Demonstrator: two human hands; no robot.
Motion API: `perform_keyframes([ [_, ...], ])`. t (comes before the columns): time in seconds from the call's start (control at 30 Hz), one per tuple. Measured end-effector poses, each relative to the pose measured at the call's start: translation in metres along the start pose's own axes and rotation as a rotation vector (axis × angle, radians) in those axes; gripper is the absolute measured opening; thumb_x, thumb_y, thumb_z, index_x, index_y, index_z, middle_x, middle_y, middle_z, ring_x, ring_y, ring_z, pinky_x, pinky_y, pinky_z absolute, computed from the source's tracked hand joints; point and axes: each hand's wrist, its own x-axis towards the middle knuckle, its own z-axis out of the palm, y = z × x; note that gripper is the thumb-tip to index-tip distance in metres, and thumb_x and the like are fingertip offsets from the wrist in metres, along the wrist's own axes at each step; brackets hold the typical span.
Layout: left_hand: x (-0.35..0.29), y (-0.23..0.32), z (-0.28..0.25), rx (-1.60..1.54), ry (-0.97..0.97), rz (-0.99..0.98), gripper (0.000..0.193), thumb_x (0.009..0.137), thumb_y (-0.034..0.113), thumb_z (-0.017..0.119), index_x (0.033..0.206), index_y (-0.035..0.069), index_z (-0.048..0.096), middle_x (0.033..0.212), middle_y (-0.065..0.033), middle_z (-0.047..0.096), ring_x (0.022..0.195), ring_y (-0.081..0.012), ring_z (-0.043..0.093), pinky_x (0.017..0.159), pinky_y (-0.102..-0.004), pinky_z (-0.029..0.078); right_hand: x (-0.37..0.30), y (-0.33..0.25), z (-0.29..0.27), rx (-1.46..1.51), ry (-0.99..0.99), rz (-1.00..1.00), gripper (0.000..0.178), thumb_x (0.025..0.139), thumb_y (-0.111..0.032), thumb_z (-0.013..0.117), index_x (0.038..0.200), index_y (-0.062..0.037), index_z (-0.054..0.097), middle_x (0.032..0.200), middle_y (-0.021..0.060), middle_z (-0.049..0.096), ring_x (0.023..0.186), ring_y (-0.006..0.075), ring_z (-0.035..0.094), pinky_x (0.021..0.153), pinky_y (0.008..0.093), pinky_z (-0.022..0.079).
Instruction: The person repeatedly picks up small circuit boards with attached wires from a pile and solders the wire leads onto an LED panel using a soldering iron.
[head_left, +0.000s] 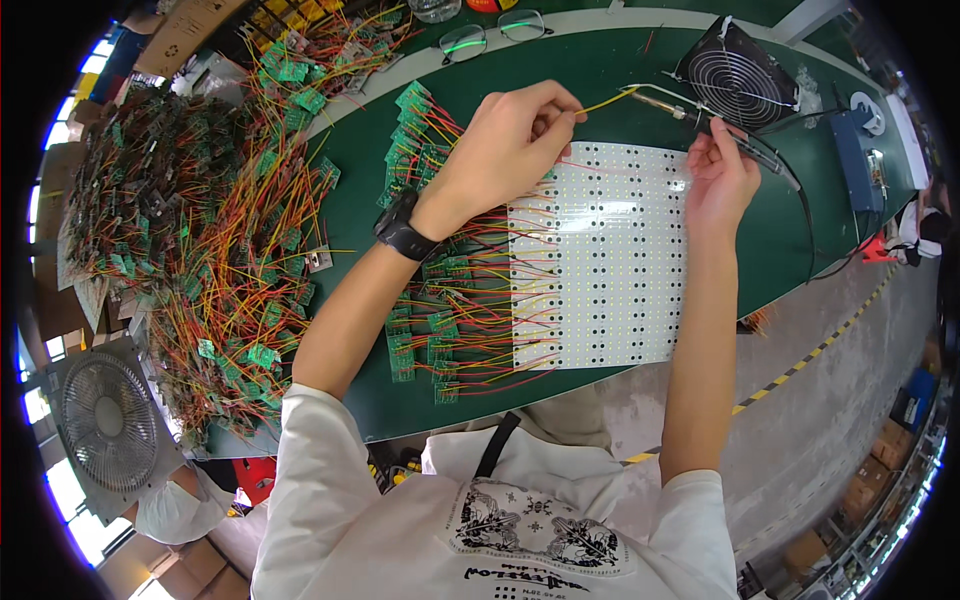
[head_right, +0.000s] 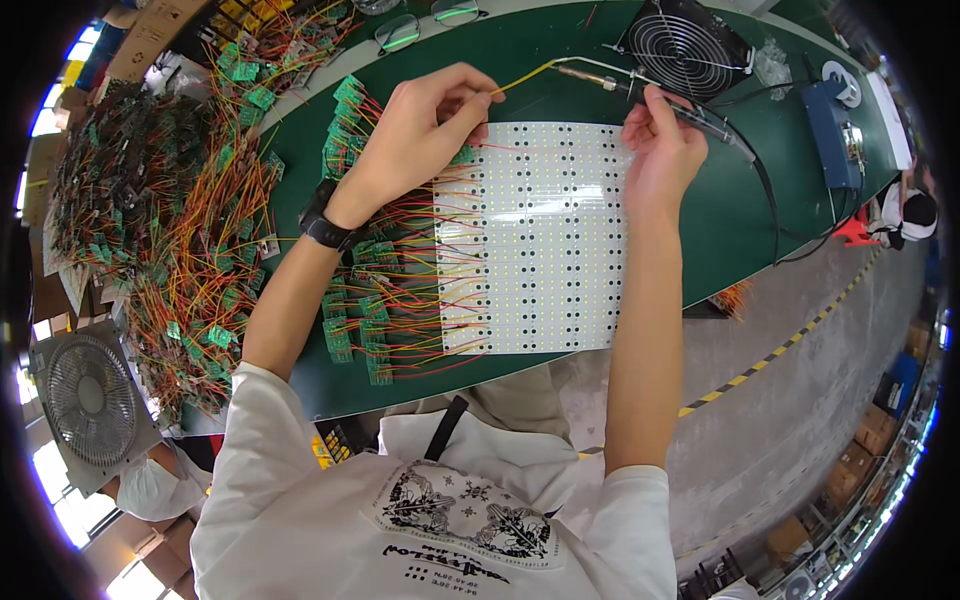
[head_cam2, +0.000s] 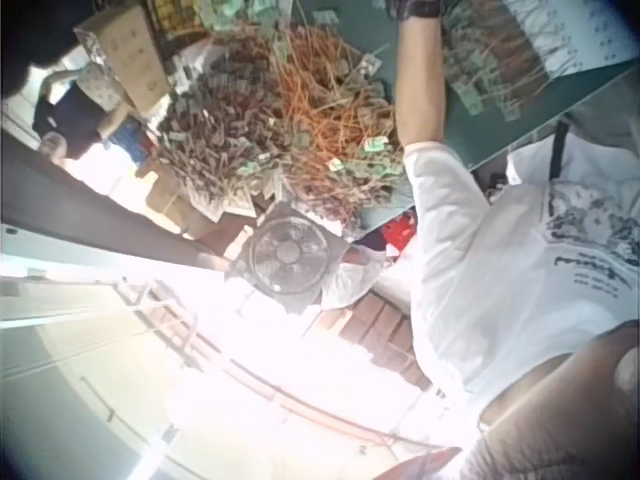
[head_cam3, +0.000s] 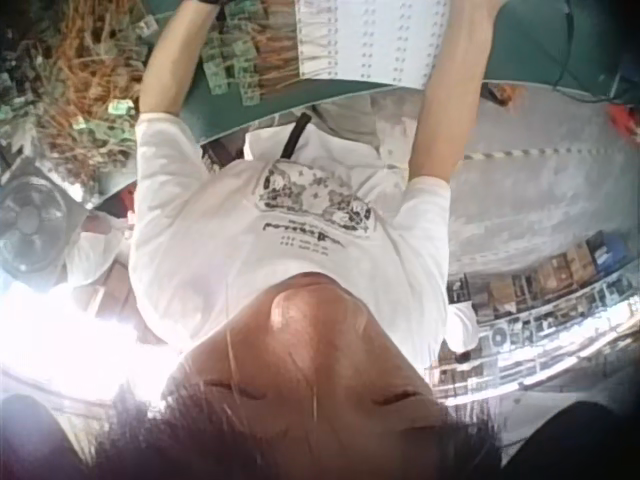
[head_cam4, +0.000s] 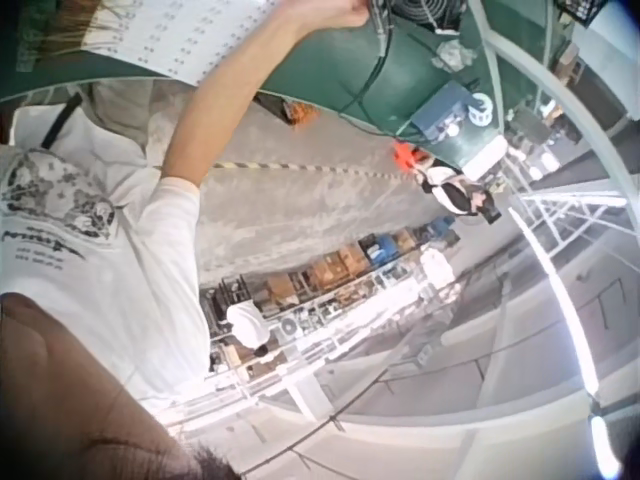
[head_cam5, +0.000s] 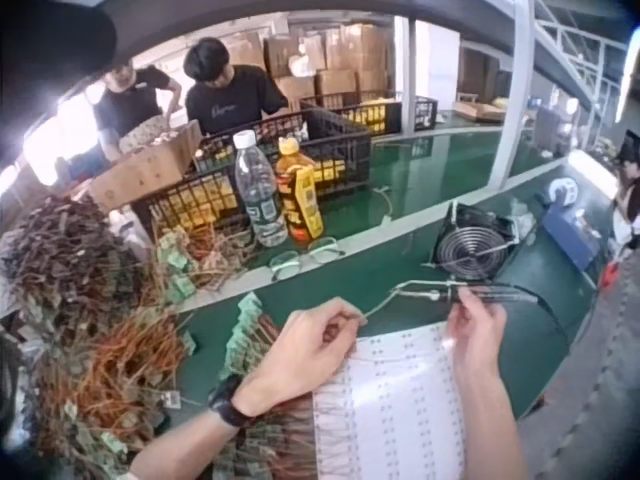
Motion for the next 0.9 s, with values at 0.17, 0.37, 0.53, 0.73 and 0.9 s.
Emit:
perform_keyframes([
  [0.17, 0.002, 0.009, -0.003, 0.116, 0.027, 0.087, 0.016, 0.094, 0.012, 0.061, 0.095, -0.003, 0.064, 0.068, -0.0021, 0.059, 0.059, -0.0046, 0.049, 0.054, -0.0222, 0.041, 0.002, 0.0, -0.001, -0.036, 0.004, -0.004, 0.013, 0.086, -0.007, 0.069, 0.092, 0.0026, 0.063, 0.07, 0.008, 0.061, 0.056, 0.0135, 0.054, 0.05, 0.0253, 0.038],
  [0.37, -0.002, 0.031, -0.006, 0.196, 0.017, 0.116, 0.016, 0.094, 0.015, 0.061, 0.097, 0.0, 0.066, 0.068, -0.0064, 0.062, 0.057, -0.0116, 0.055, 0.053, -0.0271, 0.044, 0.001, -0.004, 0.002, -0.022, 0.003, -0.027, 0.012, 0.087, -0.006, 0.067, 0.093, 0.0027, 0.062, 0.07, 0.0083, 0.06, 0.058, 0.0139, 0.054, 0.051, 0.0253, 0.038],
  [0.53, -0.009, -0.01, 0.008, 0.518, 0.138, 0.235, 0.012, 0.091, 0.012, 0.055, 0.093, 0.004, 0.065, 0.077, -0.0149, 0.067, 0.069, -0.0333, 0.064, 0.061, -0.0432, 0.05, -0.004, -0.001, 0.004, -0.005, 0.016, -0.042, 0.013, 0.087, -0.006, 0.066, 0.094, 0.0029, 0.06, 0.07, 0.0084, 0.06, 0.059, 0.0141, 0.055, 0.049, 0.0248, 0.037],
  [0.73, -0.011, -0.01, 0.008, 0.57, 0.023, 0.146, 0.014, 0.089, 0.02, 0.061, 0.088, 0.006, 0.065, 0.075, -0.0115, 0.067, 0.07, -0.0326, 0.064, 0.061, -0.0406, 0.05, -0.005, -0.001, 0.0, 0.007, 0.02, -0.041, 0.013, 0.088, -0.007, 0.066, 0.094, 0.003, 0.06, 0.072, 0.0075, 0.06, 0.059, 0.0134, 0.055, 0.051, 0.0243, 0.038],
  [0.9, -0.013, -0.015, 0.002, 0.433, 0.095, 0.26, 0.014, 0.086, 0.021, 0.066, 0.085, 0.007, 0.071, 0.075, -0.0075, 0.067, 0.068, -0.0298, 0.063, 0.06, -0.0386, 0.049, -0.003, -0.001, 0.003, -0.015, -0.003, -0.046, 0.013, 0.087, -0.007, 0.068, 0.093, 0.0025, 0.061, 0.071, 0.0075, 0.061, 0.059, 0.0133, 0.055, 0.051, 0.0239, 0.037],
])
